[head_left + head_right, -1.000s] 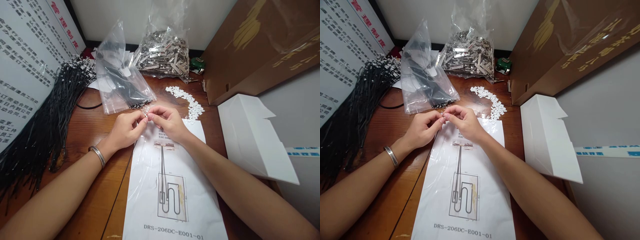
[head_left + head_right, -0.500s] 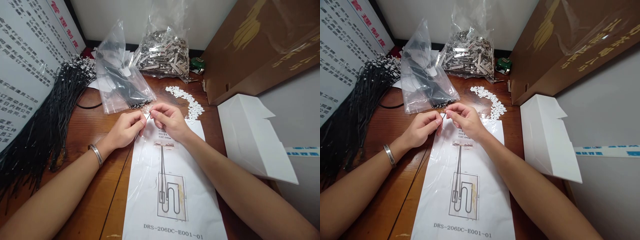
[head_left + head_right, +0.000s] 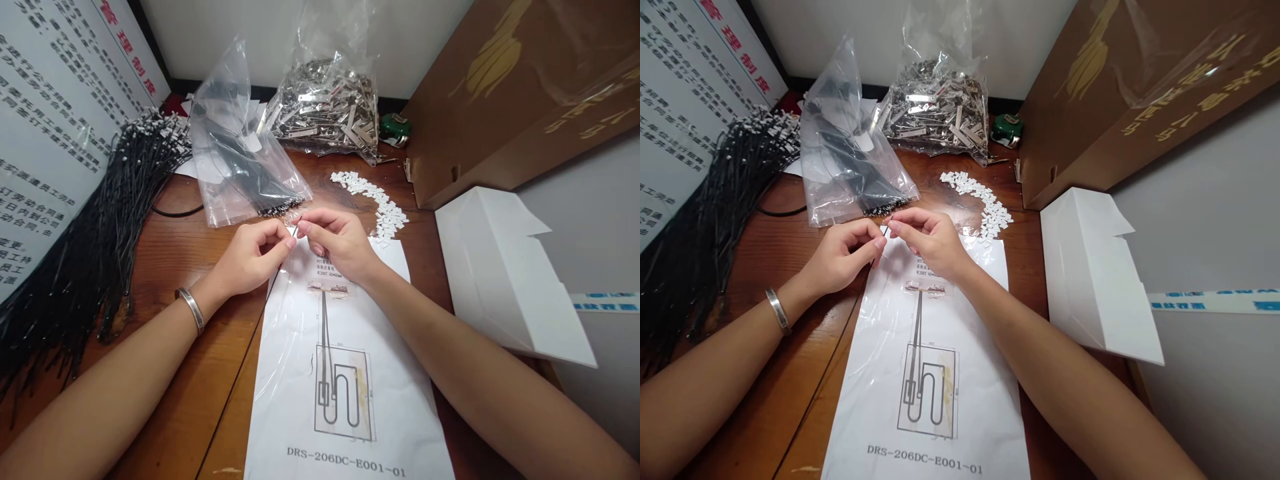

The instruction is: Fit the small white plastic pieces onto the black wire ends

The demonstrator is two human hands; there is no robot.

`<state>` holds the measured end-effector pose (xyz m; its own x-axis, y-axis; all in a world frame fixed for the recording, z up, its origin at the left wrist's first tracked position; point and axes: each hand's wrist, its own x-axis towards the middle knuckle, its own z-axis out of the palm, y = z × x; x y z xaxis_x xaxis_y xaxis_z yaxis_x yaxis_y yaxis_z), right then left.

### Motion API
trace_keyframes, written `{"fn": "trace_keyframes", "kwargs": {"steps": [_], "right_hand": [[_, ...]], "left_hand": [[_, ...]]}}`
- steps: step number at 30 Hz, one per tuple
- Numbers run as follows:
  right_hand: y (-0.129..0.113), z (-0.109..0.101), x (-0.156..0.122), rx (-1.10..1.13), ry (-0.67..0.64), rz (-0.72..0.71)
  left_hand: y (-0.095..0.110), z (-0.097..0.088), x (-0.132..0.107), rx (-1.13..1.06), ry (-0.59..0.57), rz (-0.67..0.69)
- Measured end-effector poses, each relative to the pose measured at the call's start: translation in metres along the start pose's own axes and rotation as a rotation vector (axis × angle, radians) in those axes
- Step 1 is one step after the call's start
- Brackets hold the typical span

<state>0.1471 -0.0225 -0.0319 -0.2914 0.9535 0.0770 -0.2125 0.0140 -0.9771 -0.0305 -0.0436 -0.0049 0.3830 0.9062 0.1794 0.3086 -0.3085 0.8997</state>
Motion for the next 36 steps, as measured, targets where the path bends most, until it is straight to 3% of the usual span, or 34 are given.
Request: {"fn": "trace_keyframes", "kwargs": {"steps": [27,36], "right_hand": [[-0.002,0.001,0.001,0.045,-0.038,-0.001],[-0.003,0.003,-0.001,-0.048,0.006,-0.007]], "left_hand": [[-0.002,0.002,0.0,0.113,-0.005,0.008],[0.003,0.014,0.001,-0.209,0.119,-0.144]]}}
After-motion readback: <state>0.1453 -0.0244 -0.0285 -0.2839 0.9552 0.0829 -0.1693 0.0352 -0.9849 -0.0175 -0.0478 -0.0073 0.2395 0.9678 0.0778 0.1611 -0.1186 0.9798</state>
